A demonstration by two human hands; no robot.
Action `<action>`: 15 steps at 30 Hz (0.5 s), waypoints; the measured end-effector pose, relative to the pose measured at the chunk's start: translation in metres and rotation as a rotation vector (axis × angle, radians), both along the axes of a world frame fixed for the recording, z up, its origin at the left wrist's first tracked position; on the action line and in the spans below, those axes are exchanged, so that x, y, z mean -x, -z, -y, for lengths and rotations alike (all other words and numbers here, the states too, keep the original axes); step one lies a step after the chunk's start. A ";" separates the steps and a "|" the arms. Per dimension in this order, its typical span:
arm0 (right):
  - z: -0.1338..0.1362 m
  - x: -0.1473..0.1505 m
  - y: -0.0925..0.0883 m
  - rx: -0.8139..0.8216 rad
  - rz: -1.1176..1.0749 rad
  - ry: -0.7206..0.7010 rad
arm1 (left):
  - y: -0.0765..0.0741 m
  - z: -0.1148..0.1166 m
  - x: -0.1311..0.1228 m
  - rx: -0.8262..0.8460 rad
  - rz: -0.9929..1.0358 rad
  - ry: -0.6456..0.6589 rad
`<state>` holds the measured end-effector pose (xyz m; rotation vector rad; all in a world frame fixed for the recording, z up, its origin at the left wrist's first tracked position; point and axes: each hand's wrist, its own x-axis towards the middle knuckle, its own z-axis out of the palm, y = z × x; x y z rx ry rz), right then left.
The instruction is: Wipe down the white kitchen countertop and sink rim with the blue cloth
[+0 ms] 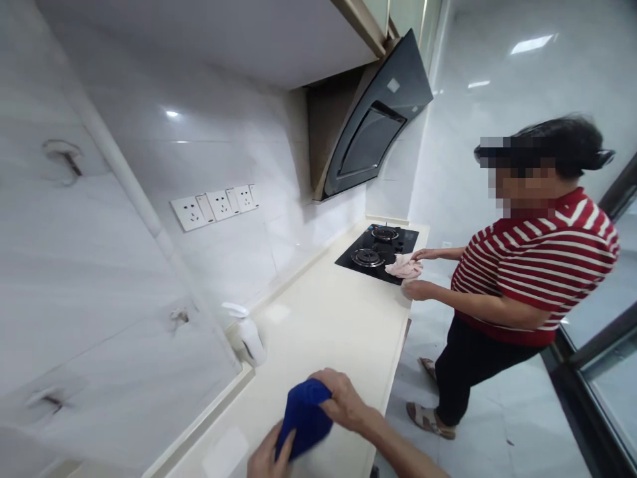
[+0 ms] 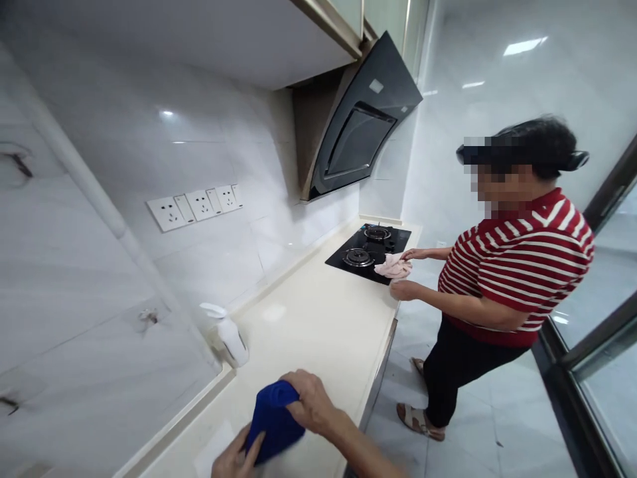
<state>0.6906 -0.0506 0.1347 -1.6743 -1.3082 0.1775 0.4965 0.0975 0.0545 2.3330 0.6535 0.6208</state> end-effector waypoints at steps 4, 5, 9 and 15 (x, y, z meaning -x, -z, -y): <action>0.016 0.005 0.020 -0.089 0.131 -0.148 | 0.001 -0.025 -0.006 -0.229 0.084 0.150; 0.021 0.012 0.035 -0.057 0.147 -0.191 | 0.005 -0.026 -0.001 -0.238 0.068 0.183; 0.043 0.046 0.103 0.287 0.165 -0.345 | 0.029 -0.022 0.049 -0.164 -0.044 0.144; 0.022 0.044 0.121 0.446 0.022 -0.405 | 0.070 -0.023 0.171 0.180 -0.235 -0.369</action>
